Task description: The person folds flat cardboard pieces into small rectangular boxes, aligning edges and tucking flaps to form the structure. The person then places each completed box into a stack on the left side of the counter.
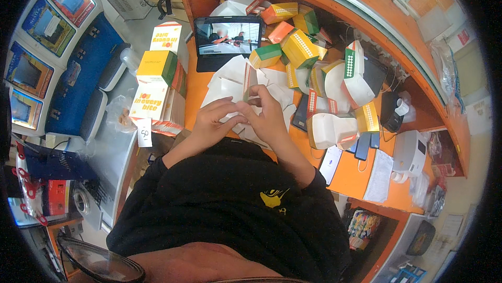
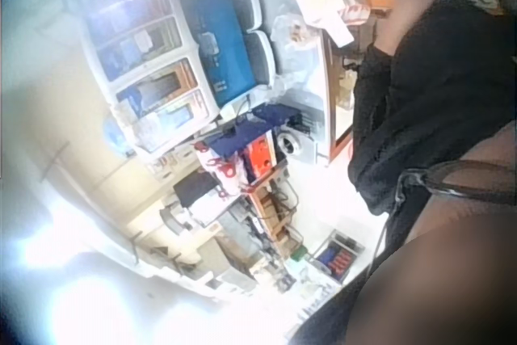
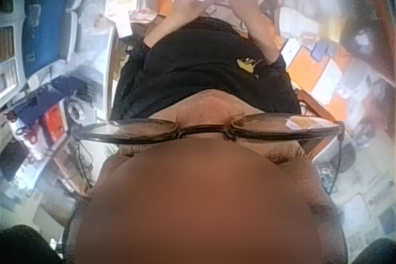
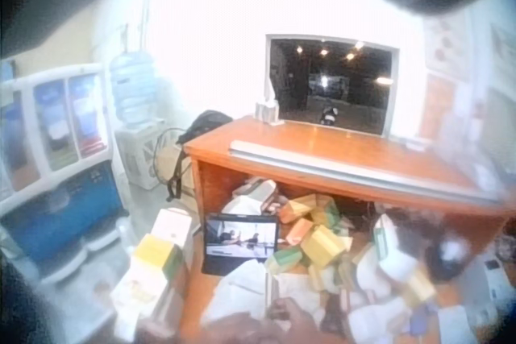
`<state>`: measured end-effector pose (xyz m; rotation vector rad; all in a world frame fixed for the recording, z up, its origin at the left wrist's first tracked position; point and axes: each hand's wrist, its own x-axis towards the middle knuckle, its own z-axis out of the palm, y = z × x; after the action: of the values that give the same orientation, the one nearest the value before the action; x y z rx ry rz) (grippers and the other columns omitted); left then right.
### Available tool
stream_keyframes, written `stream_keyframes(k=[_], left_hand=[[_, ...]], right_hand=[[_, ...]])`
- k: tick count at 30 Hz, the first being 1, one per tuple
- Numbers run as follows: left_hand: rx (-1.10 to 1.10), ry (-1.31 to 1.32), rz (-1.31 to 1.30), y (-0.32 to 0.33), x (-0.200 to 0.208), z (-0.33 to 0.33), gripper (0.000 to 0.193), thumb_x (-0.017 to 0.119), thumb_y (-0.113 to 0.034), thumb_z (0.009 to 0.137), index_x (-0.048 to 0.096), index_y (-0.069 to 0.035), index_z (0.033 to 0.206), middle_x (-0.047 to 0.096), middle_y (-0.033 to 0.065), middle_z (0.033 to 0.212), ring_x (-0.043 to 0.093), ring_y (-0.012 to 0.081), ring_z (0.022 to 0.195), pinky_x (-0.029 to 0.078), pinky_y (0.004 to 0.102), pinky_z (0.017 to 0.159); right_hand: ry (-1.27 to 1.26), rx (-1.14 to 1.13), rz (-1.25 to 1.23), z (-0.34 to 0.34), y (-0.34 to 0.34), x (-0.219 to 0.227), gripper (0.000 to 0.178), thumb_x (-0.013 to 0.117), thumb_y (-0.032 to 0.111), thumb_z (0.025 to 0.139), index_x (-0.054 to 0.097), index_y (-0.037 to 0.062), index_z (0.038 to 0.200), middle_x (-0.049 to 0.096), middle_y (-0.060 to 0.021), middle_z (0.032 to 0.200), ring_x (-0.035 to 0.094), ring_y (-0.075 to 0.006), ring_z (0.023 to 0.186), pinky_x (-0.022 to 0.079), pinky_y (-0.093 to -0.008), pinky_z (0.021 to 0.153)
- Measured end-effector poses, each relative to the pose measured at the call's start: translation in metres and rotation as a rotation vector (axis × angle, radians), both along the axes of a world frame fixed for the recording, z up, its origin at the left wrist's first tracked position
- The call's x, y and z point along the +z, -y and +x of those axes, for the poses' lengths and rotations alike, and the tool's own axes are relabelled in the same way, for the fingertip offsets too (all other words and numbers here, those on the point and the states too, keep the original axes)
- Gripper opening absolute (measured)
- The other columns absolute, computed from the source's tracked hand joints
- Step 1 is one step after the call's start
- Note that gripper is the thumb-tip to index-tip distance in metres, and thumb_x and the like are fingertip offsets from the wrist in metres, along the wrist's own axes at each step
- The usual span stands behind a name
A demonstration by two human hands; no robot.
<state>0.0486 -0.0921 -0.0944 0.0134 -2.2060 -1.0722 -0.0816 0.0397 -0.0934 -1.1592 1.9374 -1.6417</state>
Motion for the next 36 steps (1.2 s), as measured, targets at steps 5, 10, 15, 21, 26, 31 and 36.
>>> stream_keyframes(k=[5,10,15,21,26,31,36], left_hand=[[0.067,-0.139,0.168,0.003,-0.01,-0.005,0.017,0.077,0.001,0.081,0.07,-0.002,0.097,0.073,0.0096,0.092,0.071,0.0189,0.088,0.048,0.0444,0.104],[0.037,-0.287,0.628,-0.005,-0.014,-0.009,0.015,0.076,0.004,0.081,0.067,-0.001,0.093,0.072,0.0059,0.087,0.068,0.0094,0.083,0.046,0.044,0.108],[0.102,-0.305,0.593,-0.006,-0.016,-0.011,0.016,0.076,0.004,0.081,0.067,-0.001,0.093,0.071,0.0053,0.087,0.067,0.0086,0.08,0.045,0.0443,0.109],[0.054,-0.28,0.406,-0.001,-0.019,-0.01,0.016,0.073,0.006,0.084,0.066,0.0,0.098,0.07,0.0088,0.093,0.067,0.0142,0.096,0.045,0.0443,0.11],[0.026,-0.167,0.274,0.001,-0.011,0.0,0.02,0.071,0.004,0.086,0.066,0.002,0.106,0.071,0.0084,0.092,0.068,0.0142,0.093,0.046,0.0413,0.106],[-0.053,-0.144,0.523,-0.005,-0.006,-0.001,0.036,0.076,-0.003,0.083,0.065,0.001,0.117,0.069,0.0112,0.103,0.068,0.0164,0.092,0.053,0.0335,0.09],[-0.008,-0.111,0.569,-0.006,-0.009,-0.003,0.053,0.078,-0.011,0.084,0.058,-0.002,0.132,0.06,0.012,0.121,0.062,0.0146,0.102,0.052,0.0278,0.086]], right_hand=[[0.177,-0.036,-0.114,0.0,0.004,-0.007,0.018,0.065,0.007,0.094,0.06,-0.0003,0.11,0.069,-0.0079,0.099,0.065,-0.0131,0.09,0.05,-0.0272,0.082],[-0.108,-0.155,-0.257,0.013,0.006,-0.01,0.009,0.068,-0.001,0.09,0.067,-0.0012,0.099,0.071,-0.0079,0.095,0.065,-0.0129,0.085,0.049,-0.0268,0.078],[-0.293,-0.14,-0.193,0.026,0.007,-0.007,0.005,0.068,0.001,0.09,0.07,-0.0017,0.094,0.07,-0.0096,0.089,0.065,-0.0135,0.081,0.048,-0.027,0.07],[-0.213,-0.089,-0.144,0.021,0.004,0.0,0.008,0.064,0.001,0.088,0.07,-0.0011,0.093,0.07,-0.0137,0.087,0.067,-0.0213,0.079,0.05,-0.03,0.07],[-0.08,-0.099,-0.125,0.017,0.0,0.001,0.008,0.066,0.001,0.087,0.072,0.0005,0.092,0.072,-0.0105,0.089,0.068,-0.0168,0.08,0.05,-0.0289,0.072],[0.304,-0.018,-0.311,0.021,0.004,-0.009,0.01,0.067,0.007,0.092,0.07,-0.0001,0.099,0.072,-0.0051,0.09,0.064,-0.0101,0.082,0.05,-0.026,0.074],[0.296,0.153,-0.277,0.023,-0.006,-0.017,0.023,0.059,0.02,0.1,0.067,-0.0007,0.1,0.069,-0.0052,0.094,0.062,-0.0112,0.087,0.047,-0.026,0.079]])
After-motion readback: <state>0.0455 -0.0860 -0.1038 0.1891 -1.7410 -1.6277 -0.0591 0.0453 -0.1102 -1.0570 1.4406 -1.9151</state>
